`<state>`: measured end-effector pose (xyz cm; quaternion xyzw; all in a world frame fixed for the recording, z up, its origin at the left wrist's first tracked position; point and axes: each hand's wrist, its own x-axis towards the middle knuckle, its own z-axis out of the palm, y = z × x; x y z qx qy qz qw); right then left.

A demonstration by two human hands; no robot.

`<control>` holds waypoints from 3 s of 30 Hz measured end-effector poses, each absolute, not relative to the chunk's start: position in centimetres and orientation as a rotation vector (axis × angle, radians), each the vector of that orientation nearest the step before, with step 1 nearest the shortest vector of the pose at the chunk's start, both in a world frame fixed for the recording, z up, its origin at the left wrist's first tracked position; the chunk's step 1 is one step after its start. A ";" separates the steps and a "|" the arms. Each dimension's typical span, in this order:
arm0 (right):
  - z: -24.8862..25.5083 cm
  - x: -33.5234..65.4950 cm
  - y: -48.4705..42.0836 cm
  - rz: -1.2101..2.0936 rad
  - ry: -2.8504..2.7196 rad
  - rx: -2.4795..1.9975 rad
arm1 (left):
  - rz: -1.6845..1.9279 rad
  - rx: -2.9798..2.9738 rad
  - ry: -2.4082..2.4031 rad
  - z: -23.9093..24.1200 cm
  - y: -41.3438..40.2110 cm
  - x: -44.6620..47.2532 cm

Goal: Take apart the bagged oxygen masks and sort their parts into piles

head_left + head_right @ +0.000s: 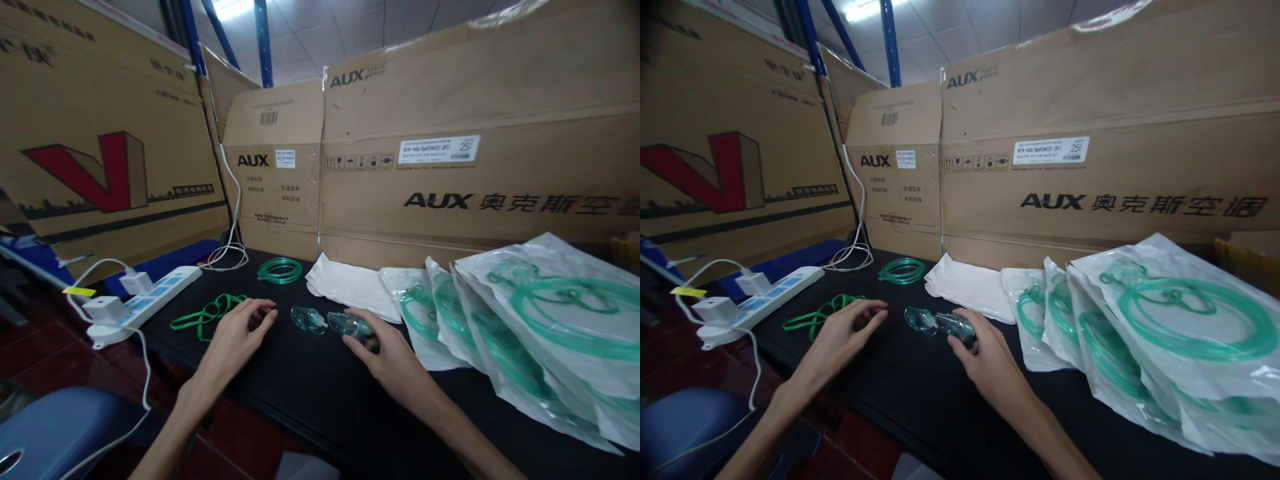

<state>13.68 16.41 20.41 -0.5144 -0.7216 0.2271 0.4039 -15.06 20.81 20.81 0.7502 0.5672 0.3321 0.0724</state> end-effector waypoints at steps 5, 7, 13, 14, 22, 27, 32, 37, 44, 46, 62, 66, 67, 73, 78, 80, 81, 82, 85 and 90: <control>20.0 10.6 18.9 0.476 -1.870 -1.231 | 0.973 2.106 1.551 20.7 21.5 -10.8; 19.3 10.1 19.5 0.437 -1.900 -1.232 | 0.970 2.085 1.527 20.1 22.1 -10.2; 17.1 10.0 20.1 0.364 -1.976 -1.300 | 1.024 2.017 1.458 17.7 23.6 -10.3; 16.9 10.0 20.1 0.358 -1.986 -1.312 | 1.029 2.008 1.437 17.5 23.8 -10.4; 17.1 10.2 20.6 0.327 -2.083 -1.342 | 1.098 1.936 1.276 16.6 24.5 -10.5; 17.0 9.9 20.7 0.269 -2.132 -1.371 | 1.137 1.888 1.274 16.0 24.2 -10.0; 16.6 8.5 20.4 0.186 -2.107 -1.418 | 1.163 1.866 1.317 15.6 24.0 -9.9; 15.9 8.6 20.6 0.213 -2.056 -1.395 | 1.143 1.867 1.296 16.0 23.6 -10.2; 15.7 10.9 20.9 0.331 -2.002 -1.280 | 1.178 1.843 1.318 16.3 23.3 -10.2; 15.8 10.9 20.9 0.345 -1.986 -1.257 | 1.199 1.835 1.348 16.1 23.4 -10.3; 16.0 11.5 22.0 0.399 -1.951 -1.187 | 1.192 1.922 1.294 16.3 23.4 -10.8; 16.4 11.2 22.0 0.391 -1.979 -1.198 | 1.168 1.951 1.290 16.7 23.3 -10.8; 16.5 11.0 21.9 0.386 -1.990 -1.199 | 1.164 1.959 1.291 16.8 23.3 -10.8; 16.5 9.9 21.2 0.296 -2.036 -1.241 | 1.160 1.946 1.354 16.6 23.5 -10.6; 16.4 9.5 20.6 0.218 -2.044 -1.310 | 1.154 1.959 1.401 16.5 23.5 -10.5; 16.4 9.2 20.7 0.204 -2.044 -1.321 | 1.169 1.986 1.432 16.7 23.3 -10.4; 16.5 9.1 20.9 0.201 -2.043 -1.321 | 1.184 2.002 1.454 16.7 23.2 -10.3; 16.6 8.9 21.0 0.198 -2.042 -1.317 | 1.201 2.016 1.481 16.7 23.2 -10.3; 17.2 8.5 21.0 0.177 -2.029 -1.299 | 1.259 2.041 1.566 16.9 23.1 -10.4; 18.3 11.0 19.4 0.083 -1.957 -1.300 | 1.397 2.032 1.596 18.9 22.2 -9.8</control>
